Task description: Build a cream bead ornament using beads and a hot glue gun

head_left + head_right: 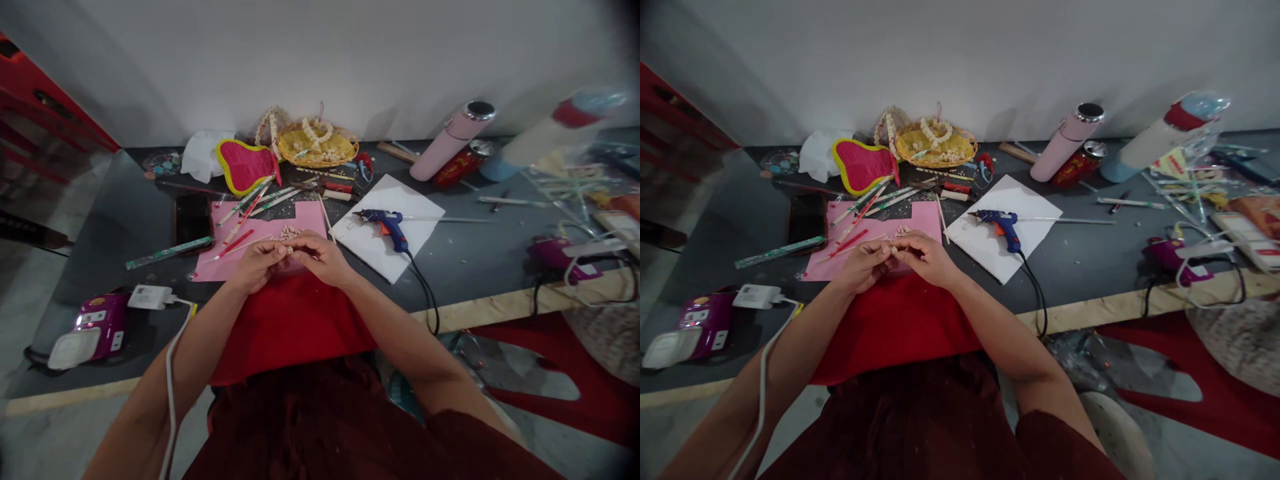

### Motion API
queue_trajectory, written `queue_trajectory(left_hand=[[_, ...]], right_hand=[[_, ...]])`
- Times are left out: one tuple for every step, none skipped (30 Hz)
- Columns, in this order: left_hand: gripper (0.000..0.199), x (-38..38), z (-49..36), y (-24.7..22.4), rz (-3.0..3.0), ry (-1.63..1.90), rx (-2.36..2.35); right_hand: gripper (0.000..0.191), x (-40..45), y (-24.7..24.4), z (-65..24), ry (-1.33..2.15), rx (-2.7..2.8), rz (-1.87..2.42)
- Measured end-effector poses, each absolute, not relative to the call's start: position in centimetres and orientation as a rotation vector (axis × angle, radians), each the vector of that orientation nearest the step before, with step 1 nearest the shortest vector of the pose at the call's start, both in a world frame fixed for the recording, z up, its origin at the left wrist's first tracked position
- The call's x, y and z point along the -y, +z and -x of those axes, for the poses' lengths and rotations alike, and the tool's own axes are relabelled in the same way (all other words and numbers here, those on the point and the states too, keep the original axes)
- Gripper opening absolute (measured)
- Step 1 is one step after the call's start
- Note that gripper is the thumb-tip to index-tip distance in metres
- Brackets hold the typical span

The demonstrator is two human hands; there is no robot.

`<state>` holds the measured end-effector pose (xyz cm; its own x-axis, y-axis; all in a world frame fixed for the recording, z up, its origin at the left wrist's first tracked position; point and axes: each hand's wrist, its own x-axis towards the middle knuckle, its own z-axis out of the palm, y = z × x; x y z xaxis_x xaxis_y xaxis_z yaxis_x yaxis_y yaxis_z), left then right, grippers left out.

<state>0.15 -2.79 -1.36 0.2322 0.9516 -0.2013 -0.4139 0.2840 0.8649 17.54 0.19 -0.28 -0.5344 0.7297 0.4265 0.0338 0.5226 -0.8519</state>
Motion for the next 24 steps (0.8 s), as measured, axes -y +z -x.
queue_trajectory(left_hand=[[0.02,2.79,-0.16,-1.34,-0.778,1.076,-0.856],[0.021,2.79,-0.17,-1.31,-0.778,1.073,-0.855],[0.021,2.79,-0.19,-1.27,-0.778,1.074,-0.852],[0.021,2.79,-0.22,-1.23,-0.775,1.079,-0.845],[0.021,2.79,-0.26,-1.19,-0.771,1.085,-0.837],[0.02,2.79,-0.29,-1.15,-0.767,1.093,-0.83],[0.02,2.78,-0.32,-1.12,-0.763,1.099,-0.825],[0.019,2.78,-0.34,-1.1,-0.76,1.105,-0.822],[0.019,2.78,-0.35,-1.1,-0.76,1.108,-0.824],[0.019,2.77,-0.35,-1.1,-0.763,1.111,-0.827],[0.018,2.76,-0.35,-1.1,-0.766,1.114,-0.828],[0.018,2.75,-0.35,-1.11,-0.769,1.117,-0.827],[0.017,2.74,-0.34,-1.12,-0.771,1.12,-0.825],[0.017,2.73,-0.34,-1.13,-0.77,1.124,-0.825],[0.016,2.72,-0.35,-1.13,-0.766,1.127,-0.828],[0.016,2.71,-0.35,-1.12,-0.762,1.13,-0.832],[0.016,2.71,-0.36,-1.09,-0.762,1.131,-0.837],[0.015,2.71,-0.38,-1.06,-0.762,1.132,-0.842],[0.015,2.72,-0.38,-1.02,-0.762,1.131,-0.848],[0.015,2.74,-0.39,-0.97,-0.762,1.128,-0.857],[0.015,2.76,-0.38,-0.93,-0.763,1.121,-0.866],[0.015,2.78,-0.36,-0.89,-0.764,1.113,-0.876],[0.016,2.79,-0.34,-0.85,-0.767,1.101,-0.886],[0.017,2.81,-0.3,-0.83,-0.772,1.088,-0.895]], right_hand=[[0.02,-0.17,-0.28,-17.53,1.057,1.923,0.626],[0.019,-0.16,-0.26,-17.53,1.051,1.916,0.628],[0.018,-0.14,-0.25,-17.54,1.041,1.914,0.632],[0.018,-0.12,-0.23,-17.54,1.03,1.912,0.639],[0.017,-0.11,-0.21,-17.55,1.016,1.909,0.649],[0.017,-0.1,-0.2,-17.56,1.003,1.905,0.659],[0.016,-0.09,-0.2,-17.56,0.992,1.904,0.669],[0.016,-0.09,-0.22,-17.55,0.983,1.906,0.675],[0.016,-0.09,-0.24,-17.53,0.976,1.912,0.679],[0.016,-0.1,-0.26,-17.51,0.969,1.92,0.679],[0.016,-0.11,-0.29,-17.48,0.959,1.929,0.68],[0.016,-0.11,-0.3,-17.46,0.945,1.936,0.681],[0.015,-0.12,-0.31,-17.44,0.926,1.94,0.685],[0.015,-0.12,-0.32,-17.43,0.903,1.943,0.69],[0.016,-0.11,-0.32,-17.43,0.88,1.948,0.698],[0.016,-0.1,-0.31,-17.43,0.857,1.954,0.705],[0.017,-0.09,-0.31,-17.44,0.84,1.963,0.711],[0.017,-0.07,-0.3,-17.44,0.828,1.972,0.717],[0.018,-0.05,-0.3,-17.44,0.823,1.98,0.723],[0.019,-0.04,-0.28,-17.44,0.824,1.987,0.727],[0.02,-0.03,-0.26,-17.43,0.828,1.995,0.727],[0.022,-0.03,-0.24,-17.42,0.833,2.004,0.718],[0.023,-0.04,-0.23,-17.41,0.835,2.013,0.704],[0.023,-0.06,-0.22,-17.41,0.835,2.021,0.684]])
